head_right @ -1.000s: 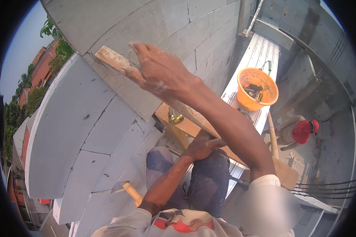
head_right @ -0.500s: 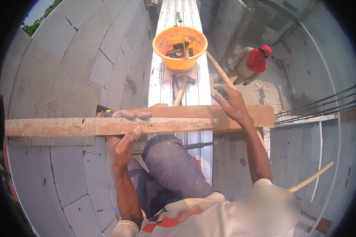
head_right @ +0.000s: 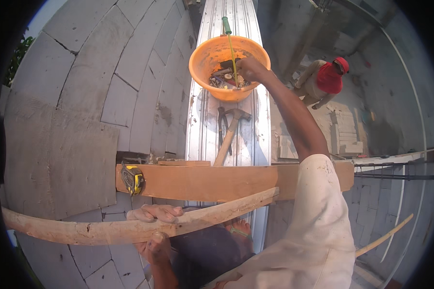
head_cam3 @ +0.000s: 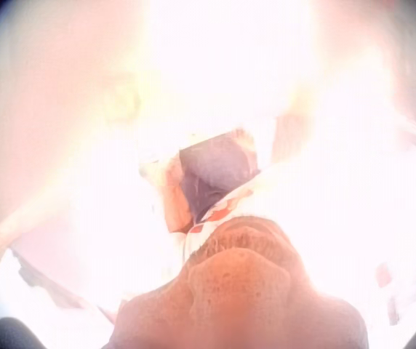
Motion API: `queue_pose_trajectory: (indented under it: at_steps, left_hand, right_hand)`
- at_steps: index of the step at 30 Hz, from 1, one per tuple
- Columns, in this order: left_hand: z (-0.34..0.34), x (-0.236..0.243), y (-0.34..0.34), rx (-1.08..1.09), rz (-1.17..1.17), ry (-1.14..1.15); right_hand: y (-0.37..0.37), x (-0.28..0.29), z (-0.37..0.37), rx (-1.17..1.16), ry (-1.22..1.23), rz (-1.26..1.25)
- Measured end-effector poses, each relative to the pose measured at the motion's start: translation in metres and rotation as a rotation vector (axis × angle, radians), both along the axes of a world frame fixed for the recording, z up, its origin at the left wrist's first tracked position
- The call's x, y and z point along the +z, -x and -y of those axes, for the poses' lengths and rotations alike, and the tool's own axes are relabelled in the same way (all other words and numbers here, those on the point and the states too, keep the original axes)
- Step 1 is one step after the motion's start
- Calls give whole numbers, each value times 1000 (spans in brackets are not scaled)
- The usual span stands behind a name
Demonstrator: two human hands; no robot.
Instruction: The person secures wooden planks to a metal scaffolding structure using a hammer and nails. They repeatedly hammer nails into the wood, retrieve nails from a bucket, and apply cement to the joints between the planks and the metal frame.
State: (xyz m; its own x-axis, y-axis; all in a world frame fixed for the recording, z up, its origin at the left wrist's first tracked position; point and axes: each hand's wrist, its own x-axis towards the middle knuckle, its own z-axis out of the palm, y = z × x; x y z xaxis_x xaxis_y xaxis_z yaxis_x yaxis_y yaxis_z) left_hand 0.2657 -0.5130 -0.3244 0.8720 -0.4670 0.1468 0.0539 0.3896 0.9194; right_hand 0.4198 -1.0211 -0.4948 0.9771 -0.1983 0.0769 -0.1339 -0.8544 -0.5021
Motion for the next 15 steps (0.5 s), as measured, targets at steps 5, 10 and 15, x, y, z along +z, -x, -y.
queue_pose_trajectory:
  at_steps: [5, 10, 15]
  left_hand:
    - [3, -3, 1, -28, 31, 28]
    - [-4, -22, -2, -114, 96, 113]
    - [-9, -38, -9, -166, 138, 157]
  right_hand:
    - [-65, -56, 4, 231, 237, -272]
    - [-87, -65, -1, 365, 314, -234]
    - [-104, -94, -6, 149, 404, -263]
